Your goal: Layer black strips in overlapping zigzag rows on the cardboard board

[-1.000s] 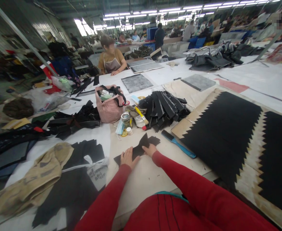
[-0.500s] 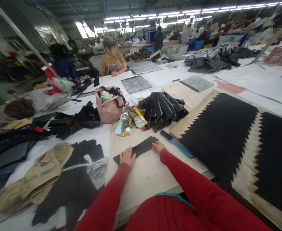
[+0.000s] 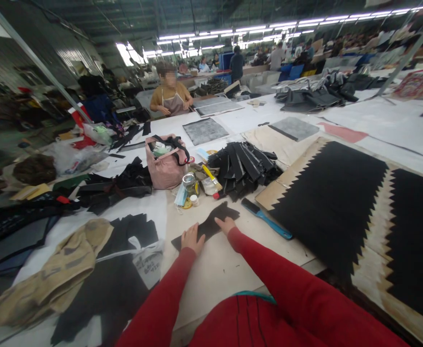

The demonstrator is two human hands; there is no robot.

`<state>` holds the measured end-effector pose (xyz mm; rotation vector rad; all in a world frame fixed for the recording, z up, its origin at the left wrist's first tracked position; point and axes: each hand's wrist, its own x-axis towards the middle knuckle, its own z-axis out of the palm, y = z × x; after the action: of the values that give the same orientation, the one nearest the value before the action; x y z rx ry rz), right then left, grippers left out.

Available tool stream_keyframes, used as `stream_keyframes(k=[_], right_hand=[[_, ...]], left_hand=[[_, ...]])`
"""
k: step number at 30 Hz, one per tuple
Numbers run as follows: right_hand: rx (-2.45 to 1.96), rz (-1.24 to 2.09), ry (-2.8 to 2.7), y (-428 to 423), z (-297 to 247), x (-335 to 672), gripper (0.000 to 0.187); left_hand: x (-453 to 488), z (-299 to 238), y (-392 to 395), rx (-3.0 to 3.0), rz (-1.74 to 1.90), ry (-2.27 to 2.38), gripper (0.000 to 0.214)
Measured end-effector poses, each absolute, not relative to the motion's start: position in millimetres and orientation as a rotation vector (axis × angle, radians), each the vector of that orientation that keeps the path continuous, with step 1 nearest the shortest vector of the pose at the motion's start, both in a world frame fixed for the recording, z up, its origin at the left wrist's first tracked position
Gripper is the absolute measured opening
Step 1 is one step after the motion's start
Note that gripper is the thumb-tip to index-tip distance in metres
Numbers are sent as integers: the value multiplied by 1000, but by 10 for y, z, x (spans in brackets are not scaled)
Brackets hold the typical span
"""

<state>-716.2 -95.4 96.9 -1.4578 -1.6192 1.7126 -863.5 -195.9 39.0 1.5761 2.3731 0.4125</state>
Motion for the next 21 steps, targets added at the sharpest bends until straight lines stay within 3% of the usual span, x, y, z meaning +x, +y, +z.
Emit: stream_keyframes(k=[4,8,12,15,18,21], right_hand=[[-1018,1507,-2041,-1152,1413,-7290,15],[-552,1431,-2172,-1300,1961,-7342,12],[-336,1731,-2065,-1412,2055,-7228,38],[-415,1996,-2258,-1505,1694,-6991,40],[-622,1946,-2382,-1474,1244,-6662,27],[-756,1783,-2500,-1271,951,-6370,25]], left_hand=[[-8947,885,-2004,1533,804,2052,70],[-9047,1665,-2222,1450,831,1779,41],[-8733,2109,-2416,1135,1285,1788,39],[-8457,1989,-2500,752,1593,1851,35],[-8255,1587,-2618,369,1790,1736,37],[-8070,1128,-2805,42,1713,1575,46]])
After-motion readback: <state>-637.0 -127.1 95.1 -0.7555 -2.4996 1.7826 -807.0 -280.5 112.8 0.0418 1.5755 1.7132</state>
